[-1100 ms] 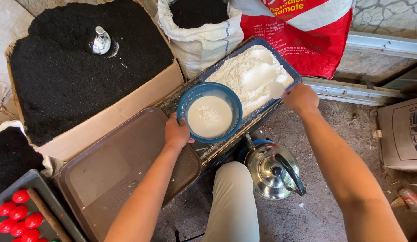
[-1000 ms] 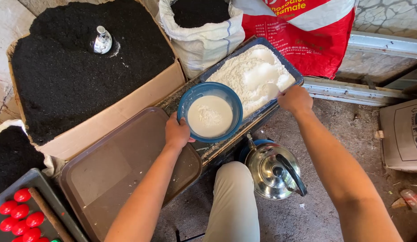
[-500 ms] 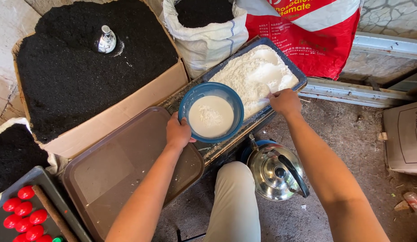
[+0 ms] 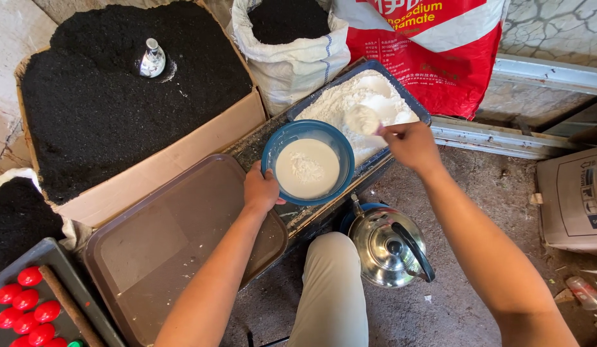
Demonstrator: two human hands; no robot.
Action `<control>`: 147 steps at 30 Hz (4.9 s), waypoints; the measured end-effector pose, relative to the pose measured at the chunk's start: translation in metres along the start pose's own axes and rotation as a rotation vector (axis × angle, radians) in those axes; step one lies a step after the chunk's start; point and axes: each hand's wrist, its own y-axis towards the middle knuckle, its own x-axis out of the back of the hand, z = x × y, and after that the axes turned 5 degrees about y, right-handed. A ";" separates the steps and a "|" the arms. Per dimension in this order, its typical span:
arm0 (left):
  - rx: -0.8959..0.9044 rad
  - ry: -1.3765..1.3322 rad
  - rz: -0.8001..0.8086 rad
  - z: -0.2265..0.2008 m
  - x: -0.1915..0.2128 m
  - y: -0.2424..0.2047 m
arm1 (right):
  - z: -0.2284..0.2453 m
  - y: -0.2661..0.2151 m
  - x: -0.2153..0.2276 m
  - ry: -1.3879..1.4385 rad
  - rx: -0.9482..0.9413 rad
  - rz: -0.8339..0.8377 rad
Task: Mixing flour and liquid in a bowl using a spoon, adding more flour from a tray and water from a kettle.
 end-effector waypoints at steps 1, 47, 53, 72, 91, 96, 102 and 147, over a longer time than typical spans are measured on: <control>0.000 -0.001 0.001 -0.013 0.002 -0.014 | 0.015 -0.009 -0.002 -0.001 0.000 0.000; 0.144 -0.018 -0.234 0.129 0.152 -0.129 | 0.130 -0.159 -0.162 -0.586 0.922 0.394; 0.217 -0.042 -0.266 0.176 0.167 -0.155 | 0.131 -0.186 -0.201 -0.679 0.952 0.407; 0.216 0.072 -0.305 0.184 0.172 -0.180 | 0.126 -0.222 -0.245 -0.562 0.891 0.511; 0.233 0.081 -0.281 0.179 0.173 -0.175 | 0.137 -0.190 -0.246 -0.731 0.692 0.638; 0.210 0.068 -0.286 0.187 0.169 -0.170 | 0.150 -0.202 -0.244 -0.710 0.611 0.684; 0.225 0.103 -0.290 0.175 0.172 -0.176 | 0.152 -0.198 -0.258 -0.700 0.626 0.684; 0.105 0.229 -0.197 0.168 0.206 -0.163 | 0.165 -0.166 -0.260 -0.686 0.905 0.733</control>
